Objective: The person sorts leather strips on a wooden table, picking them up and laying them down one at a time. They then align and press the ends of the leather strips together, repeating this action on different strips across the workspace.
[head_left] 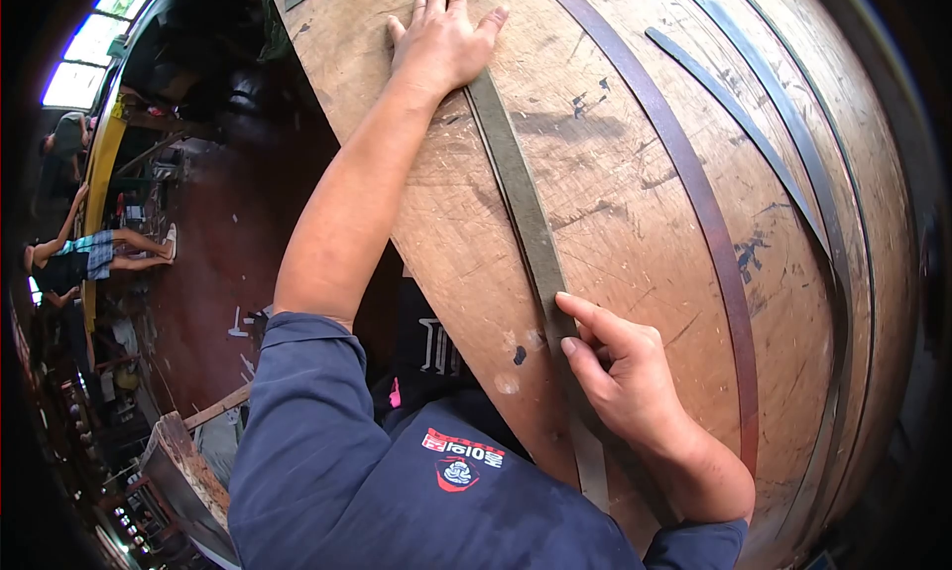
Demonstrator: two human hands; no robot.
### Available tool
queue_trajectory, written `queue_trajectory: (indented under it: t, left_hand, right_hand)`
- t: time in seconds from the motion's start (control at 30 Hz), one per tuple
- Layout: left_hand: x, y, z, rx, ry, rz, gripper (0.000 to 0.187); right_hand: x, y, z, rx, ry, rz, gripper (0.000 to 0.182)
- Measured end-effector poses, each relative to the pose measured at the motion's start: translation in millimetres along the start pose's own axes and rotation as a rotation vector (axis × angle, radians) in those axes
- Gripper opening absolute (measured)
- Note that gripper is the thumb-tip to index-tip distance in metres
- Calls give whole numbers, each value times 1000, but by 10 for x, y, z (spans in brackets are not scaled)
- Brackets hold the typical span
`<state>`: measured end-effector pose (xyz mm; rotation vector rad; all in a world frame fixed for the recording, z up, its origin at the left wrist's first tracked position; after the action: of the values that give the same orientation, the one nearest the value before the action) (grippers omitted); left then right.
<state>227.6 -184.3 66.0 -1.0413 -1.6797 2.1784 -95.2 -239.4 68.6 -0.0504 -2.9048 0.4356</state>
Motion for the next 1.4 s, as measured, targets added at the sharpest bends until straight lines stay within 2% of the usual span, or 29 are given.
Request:
queue_trajectory:
  t: [0.17,0.5,0.7,0.77,0.9,0.97,1.4]
  left_hand:
    - [41,-111,-19,43,-215,-142,47]
    - [44,-103,-46,53,-246,-135,50]
    - [38,-49,-20,-17,-216,-208,54]
    - [39,-43,-116,38,-301,-160,60]
    - [35,20,-134,29,-294,-176,63]
    - [40,120,-219,24,-343,-150,83]
    - [38,120,-212,19,-348,-150,83]
  right_hand:
    - [-4,1,-3,6,9,0,36]
    - [-11,4,-9,20,13,-6,37]
    - [-11,5,-8,24,13,-4,37]
    - [-13,5,-15,25,10,-4,37]
    - [-17,5,-19,27,23,-9,36]
    - [-19,0,-17,25,30,-8,36]
    - [-15,5,-10,14,22,-3,36]
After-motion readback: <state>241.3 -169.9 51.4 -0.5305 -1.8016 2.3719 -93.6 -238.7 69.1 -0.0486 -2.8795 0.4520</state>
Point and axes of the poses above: each hand's wrist, its own x-axis away from the middle knuckle, its own y-axis out of the palm, z = x × y, the point moved 10 cm from there along -x, towards the middle knuckle, and after that the axes turned 5 degrees about -y, right-handed, at the moved point
